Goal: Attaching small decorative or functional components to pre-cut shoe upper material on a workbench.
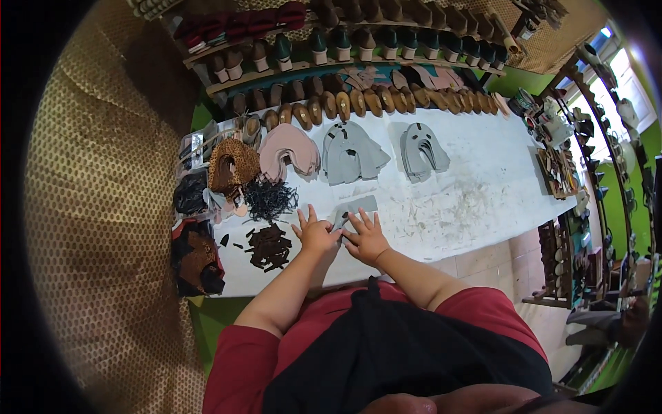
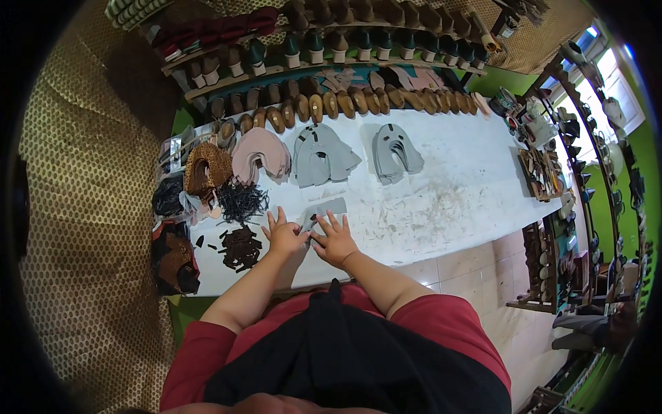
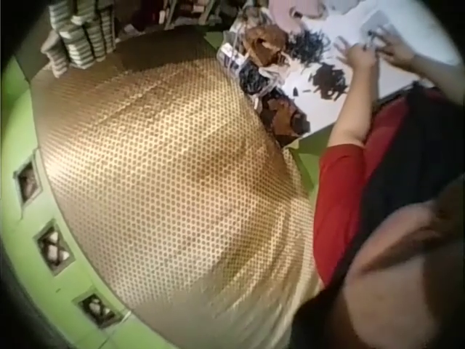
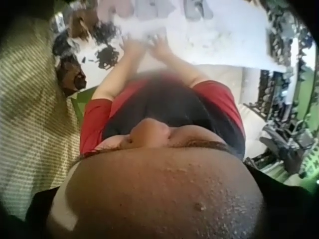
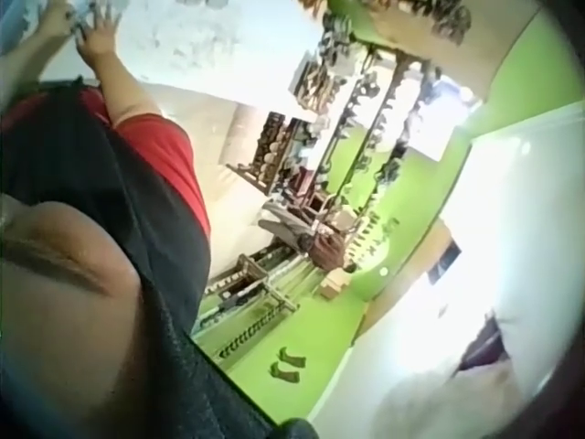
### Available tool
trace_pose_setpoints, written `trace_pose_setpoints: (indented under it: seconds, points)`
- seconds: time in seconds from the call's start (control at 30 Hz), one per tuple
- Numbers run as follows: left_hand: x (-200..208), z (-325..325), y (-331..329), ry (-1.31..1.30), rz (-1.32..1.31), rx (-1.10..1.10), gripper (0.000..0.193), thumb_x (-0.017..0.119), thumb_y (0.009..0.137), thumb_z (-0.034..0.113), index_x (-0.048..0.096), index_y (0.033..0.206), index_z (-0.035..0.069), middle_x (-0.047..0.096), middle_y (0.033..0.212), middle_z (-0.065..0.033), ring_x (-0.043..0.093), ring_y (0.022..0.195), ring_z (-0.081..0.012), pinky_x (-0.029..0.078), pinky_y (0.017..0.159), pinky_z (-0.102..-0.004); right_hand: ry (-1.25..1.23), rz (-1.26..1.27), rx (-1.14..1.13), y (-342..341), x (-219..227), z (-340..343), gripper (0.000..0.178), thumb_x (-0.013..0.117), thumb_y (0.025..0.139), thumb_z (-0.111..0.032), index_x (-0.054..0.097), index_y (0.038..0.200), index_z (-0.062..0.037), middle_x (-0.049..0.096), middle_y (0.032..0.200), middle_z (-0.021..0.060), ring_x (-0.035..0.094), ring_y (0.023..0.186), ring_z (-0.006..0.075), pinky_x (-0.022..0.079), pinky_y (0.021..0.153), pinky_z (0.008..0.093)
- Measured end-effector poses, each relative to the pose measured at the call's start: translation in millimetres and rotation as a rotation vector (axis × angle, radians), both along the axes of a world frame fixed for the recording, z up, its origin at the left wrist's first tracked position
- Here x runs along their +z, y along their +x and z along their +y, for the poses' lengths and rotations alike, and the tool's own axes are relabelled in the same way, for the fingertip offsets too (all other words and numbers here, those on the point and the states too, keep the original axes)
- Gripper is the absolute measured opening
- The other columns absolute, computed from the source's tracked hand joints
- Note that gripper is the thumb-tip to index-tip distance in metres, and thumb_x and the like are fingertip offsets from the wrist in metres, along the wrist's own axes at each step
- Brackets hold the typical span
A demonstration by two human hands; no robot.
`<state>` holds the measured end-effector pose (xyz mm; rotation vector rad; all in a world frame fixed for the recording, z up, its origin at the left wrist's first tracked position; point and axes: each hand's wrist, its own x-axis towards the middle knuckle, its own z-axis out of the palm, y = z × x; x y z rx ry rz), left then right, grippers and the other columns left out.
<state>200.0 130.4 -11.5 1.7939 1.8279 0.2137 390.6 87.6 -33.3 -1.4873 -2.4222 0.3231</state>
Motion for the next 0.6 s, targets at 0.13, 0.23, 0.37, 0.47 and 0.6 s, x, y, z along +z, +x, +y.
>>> trace_pose_setpoints:
  seconds: [0.13,0.23,0.37,0.47,0.6]
  points:
    - [-9,3,-1,0.096,-0.075,-0.028,0.022,0.079,0.072,0.035,0.076,0.079,0.015,0.019,0.164,-0.0189,0.003,0.15,-0.046,0.002,0.111,-0.0726,-0.017,0.003,0.01,-3,1,2,0.043,0.059,0.091,-0.042,0.065,0.13,-0.0235,0.028,0.16,0.0151,0.016,0.149,0.0415,0.013,0.113,0.0714]
    - [-11,1,0,0.194,-0.096,-0.151,0.016,0.079,0.071,0.029,0.076,0.076,0.015,0.022,0.163,-0.0153,0.007,0.15,-0.045,0.003,0.111,-0.0728,-0.041,-0.018,0.006,-2,5,4,0.041,0.059,0.091,-0.041,0.067,0.126,-0.0207,0.026,0.16,0.0154,0.016,0.149,0.0418,0.012,0.112,0.0723]
    - [11,7,-1,0.211,-0.083,-0.311,0.01,0.077,0.07,0.023,0.078,0.079,0.018,0.025,0.162,-0.0161,0.006,0.15,-0.0462,0.002,0.112,-0.0715,-0.03,-0.003,0.01,2,2,4,0.038,0.059,0.091,-0.039,0.069,0.12,-0.017,0.026,0.16,0.0156,0.017,0.149,0.0419,0.012,0.112,0.0724]
    - [11,19,-15,0.163,-0.077,-0.377,0.015,0.075,0.071,0.022,0.08,0.085,0.022,0.023,0.163,-0.0176,0.003,0.15,-0.0471,0.001,0.113,-0.0699,-0.081,-0.008,0.016,2,4,3,0.037,0.059,0.091,-0.039,0.07,0.118,-0.0173,0.027,0.16,0.0157,0.017,0.149,0.0417,0.012,0.112,0.072]
    - [-9,24,-22,0.304,0.006,-0.34,0.02,0.075,0.073,0.024,0.081,0.092,0.026,0.017,0.164,-0.019,0.001,0.15,-0.0477,0.003,0.114,-0.0676,0.032,0.059,0.025,-4,0,3,0.036,0.059,0.09,-0.04,0.071,0.116,-0.0169,0.028,0.159,0.0161,0.018,0.149,0.0418,0.012,0.113,0.0715]
